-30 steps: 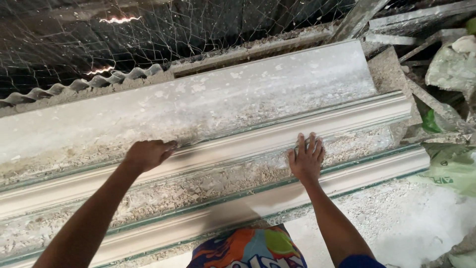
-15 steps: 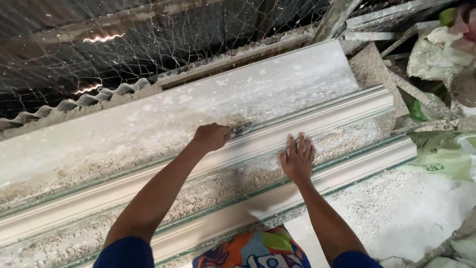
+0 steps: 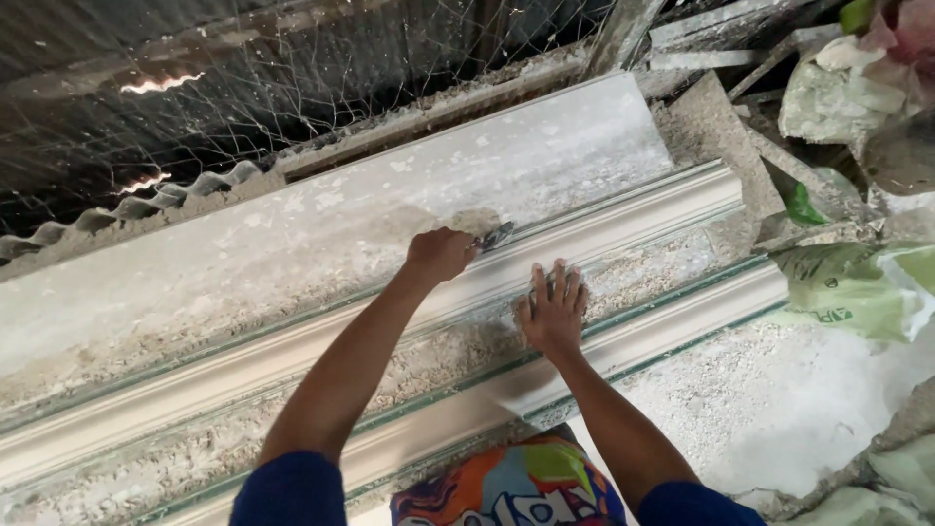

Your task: Scraping and cleaning excess plaster from decorative crown molding using a scraper tool.

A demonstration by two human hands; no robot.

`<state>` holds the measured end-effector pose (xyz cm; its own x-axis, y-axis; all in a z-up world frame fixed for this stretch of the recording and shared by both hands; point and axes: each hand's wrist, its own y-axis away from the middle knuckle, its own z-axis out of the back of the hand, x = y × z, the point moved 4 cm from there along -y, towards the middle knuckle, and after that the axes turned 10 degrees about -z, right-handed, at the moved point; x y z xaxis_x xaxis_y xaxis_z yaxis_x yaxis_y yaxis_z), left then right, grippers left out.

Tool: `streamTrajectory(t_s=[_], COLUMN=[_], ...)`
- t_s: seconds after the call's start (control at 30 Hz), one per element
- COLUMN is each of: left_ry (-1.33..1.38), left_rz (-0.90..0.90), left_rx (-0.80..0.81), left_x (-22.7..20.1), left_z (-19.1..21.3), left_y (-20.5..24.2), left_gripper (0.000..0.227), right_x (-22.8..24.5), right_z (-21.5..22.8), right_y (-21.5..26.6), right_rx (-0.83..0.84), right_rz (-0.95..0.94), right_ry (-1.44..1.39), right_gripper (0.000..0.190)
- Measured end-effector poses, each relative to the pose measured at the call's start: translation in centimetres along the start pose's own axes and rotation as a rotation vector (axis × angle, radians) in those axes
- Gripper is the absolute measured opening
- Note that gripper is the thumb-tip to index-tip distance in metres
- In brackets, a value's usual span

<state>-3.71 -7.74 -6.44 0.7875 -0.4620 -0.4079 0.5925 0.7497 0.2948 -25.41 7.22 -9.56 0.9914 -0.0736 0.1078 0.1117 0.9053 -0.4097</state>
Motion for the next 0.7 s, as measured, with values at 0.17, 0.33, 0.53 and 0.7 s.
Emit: streamTrajectory(t_s=[0.17,0.33,0.53,0.7], left_ry=[-0.306,-0.6,-0.556,-0.765], left_rz=[-0.204,-0.354,-0.405,-0.438], left_rx=[0.026,-0.031,-0.22,-0.401], left_x=[-0.2,-3.5,-4.8,-5.1], left_z=[1.3,2.2,1.9,3.0], left_y=[7.0,7.9,6.1,8.7], left_gripper=[0.045,0.043,0.04,0.029], right_x=[-0.5,-1.2,-8.0,-15.3], right_z=[-1.0,-1.9,-4.3,-5.2], right_y=[0.7,0.3,-4.3,-11.9], right_rx=[0.074,0.12,0.318,0.48], right_rz=[-0.026,-0.055,-0.051,-0.02], right_ry=[-0.048,-0.068,-0.223,-0.286], right_gripper=[0.065,0.07,0.069,0.075])
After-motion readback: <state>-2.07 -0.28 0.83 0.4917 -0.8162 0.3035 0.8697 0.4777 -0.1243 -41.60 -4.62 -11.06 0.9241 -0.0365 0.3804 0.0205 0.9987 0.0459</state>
